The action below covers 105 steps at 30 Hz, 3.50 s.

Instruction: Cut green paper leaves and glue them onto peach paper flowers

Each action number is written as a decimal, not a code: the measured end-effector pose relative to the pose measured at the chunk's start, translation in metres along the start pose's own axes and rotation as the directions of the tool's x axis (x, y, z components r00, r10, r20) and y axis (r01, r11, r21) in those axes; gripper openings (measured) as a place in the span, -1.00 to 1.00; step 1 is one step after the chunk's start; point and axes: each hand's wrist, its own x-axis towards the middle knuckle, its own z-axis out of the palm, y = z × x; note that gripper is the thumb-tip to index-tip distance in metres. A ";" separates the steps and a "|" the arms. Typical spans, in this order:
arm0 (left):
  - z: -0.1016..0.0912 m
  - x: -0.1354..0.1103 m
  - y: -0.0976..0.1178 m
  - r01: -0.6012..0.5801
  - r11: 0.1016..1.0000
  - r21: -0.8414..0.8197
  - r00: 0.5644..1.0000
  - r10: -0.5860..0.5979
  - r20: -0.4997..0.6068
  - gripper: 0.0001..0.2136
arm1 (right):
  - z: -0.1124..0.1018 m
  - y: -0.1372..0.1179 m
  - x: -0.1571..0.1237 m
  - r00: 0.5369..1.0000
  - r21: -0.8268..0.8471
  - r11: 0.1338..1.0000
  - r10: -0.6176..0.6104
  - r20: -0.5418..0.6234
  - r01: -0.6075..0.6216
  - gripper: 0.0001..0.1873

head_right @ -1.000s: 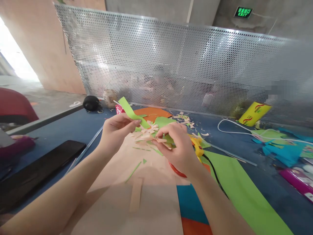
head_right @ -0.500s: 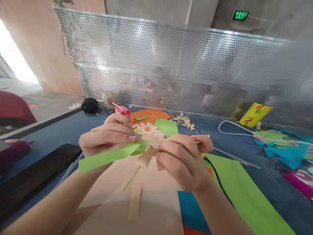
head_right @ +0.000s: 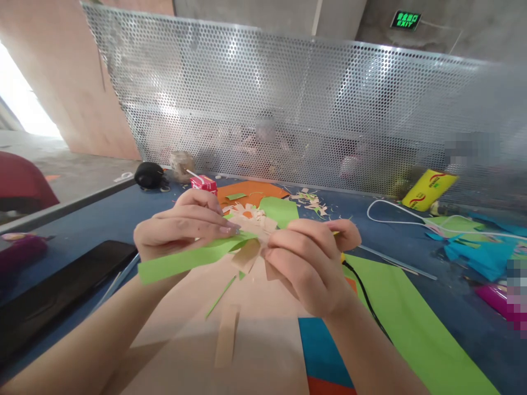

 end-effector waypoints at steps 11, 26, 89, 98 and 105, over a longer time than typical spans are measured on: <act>0.001 0.001 0.004 0.017 0.999 0.037 1.000 -0.017 0.006 -0.86 | 0.005 0.000 0.000 0.997 0.043 0.996 0.075 -0.006 -0.074 -0.83; 0.002 -0.001 0.006 0.111 0.994 -0.010 0.993 -0.110 0.030 -0.77 | 0.006 0.000 0.002 0.990 0.066 0.988 0.140 0.021 -0.141 -0.79; 0.018 -0.019 -0.007 0.809 0.584 -0.071 0.588 -0.799 0.127 -0.82 | 0.032 -0.004 -0.003 0.357 0.512 -0.014 0.700 0.619 -0.859 -0.83; 0.017 -0.020 -0.008 0.798 0.602 -0.040 0.601 -0.789 0.125 -0.80 | 0.036 0.001 -0.007 0.381 0.472 0.058 0.681 0.626 -0.880 -0.78; 0.018 -0.018 -0.007 0.819 0.573 -0.042 0.571 -0.805 0.161 -0.79 | 0.034 0.000 -0.007 0.392 0.443 0.110 0.682 0.617 -0.890 -0.80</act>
